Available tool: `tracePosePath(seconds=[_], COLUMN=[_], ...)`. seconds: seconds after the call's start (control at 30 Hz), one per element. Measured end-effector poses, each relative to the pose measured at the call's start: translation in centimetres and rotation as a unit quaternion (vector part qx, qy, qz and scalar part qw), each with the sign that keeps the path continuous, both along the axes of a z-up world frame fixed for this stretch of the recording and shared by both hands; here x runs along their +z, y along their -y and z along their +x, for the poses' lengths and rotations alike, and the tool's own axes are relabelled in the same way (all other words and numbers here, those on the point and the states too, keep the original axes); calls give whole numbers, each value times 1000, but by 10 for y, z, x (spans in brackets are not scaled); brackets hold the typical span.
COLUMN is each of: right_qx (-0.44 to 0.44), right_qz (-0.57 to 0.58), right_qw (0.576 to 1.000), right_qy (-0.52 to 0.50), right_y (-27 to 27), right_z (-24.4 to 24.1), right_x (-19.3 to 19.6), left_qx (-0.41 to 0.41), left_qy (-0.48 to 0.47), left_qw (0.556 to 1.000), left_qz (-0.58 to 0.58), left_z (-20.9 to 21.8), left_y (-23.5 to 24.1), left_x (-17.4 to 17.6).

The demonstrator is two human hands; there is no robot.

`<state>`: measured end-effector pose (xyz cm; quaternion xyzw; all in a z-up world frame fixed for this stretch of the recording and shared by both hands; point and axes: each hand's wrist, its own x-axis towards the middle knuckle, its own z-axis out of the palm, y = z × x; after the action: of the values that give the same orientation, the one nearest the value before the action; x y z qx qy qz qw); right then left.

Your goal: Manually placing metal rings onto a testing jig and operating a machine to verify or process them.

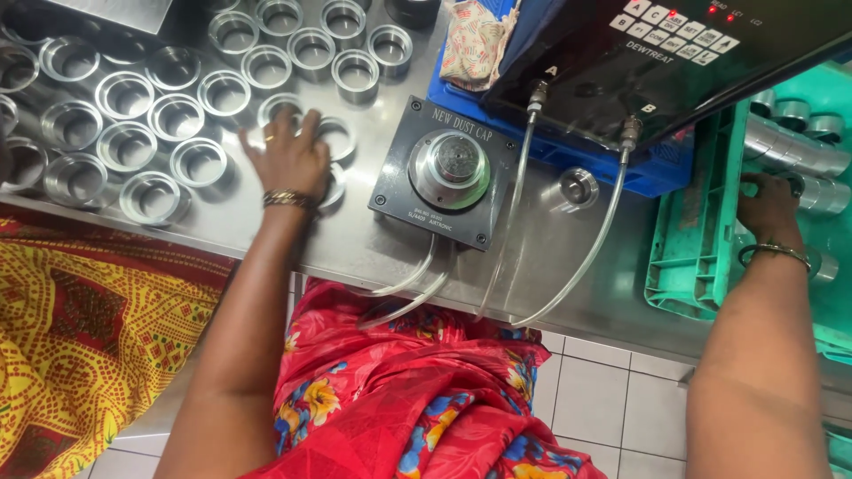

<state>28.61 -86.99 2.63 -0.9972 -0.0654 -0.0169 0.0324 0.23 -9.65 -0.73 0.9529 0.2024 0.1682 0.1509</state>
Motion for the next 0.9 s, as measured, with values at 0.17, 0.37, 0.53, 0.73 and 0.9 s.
tracePosePath(seconds=[0.17,0.37,0.53,0.73,0.9], right_qx=[11,0,-21,-22,-49], right_qz=[36,69,80,68,103], right_qw=[999,997,996,996,991], right_qy=[33,46,41,59,64], right_y=[11,4,-8,-17,-12], right_z=[4,-6,-11,-19,-14], right_x=[-8,2,11,20,20], left_qx=[-11,55,-136,-221,-331], left_qy=[13,66,190,186,170], left_qw=[1000,995,962,939,913], left_qz=[26,47,-144,-187,-167], left_z=[-49,-38,5,93,67], left_y=[-25,-1,86,99,120], left_x=[17,27,95,113,144])
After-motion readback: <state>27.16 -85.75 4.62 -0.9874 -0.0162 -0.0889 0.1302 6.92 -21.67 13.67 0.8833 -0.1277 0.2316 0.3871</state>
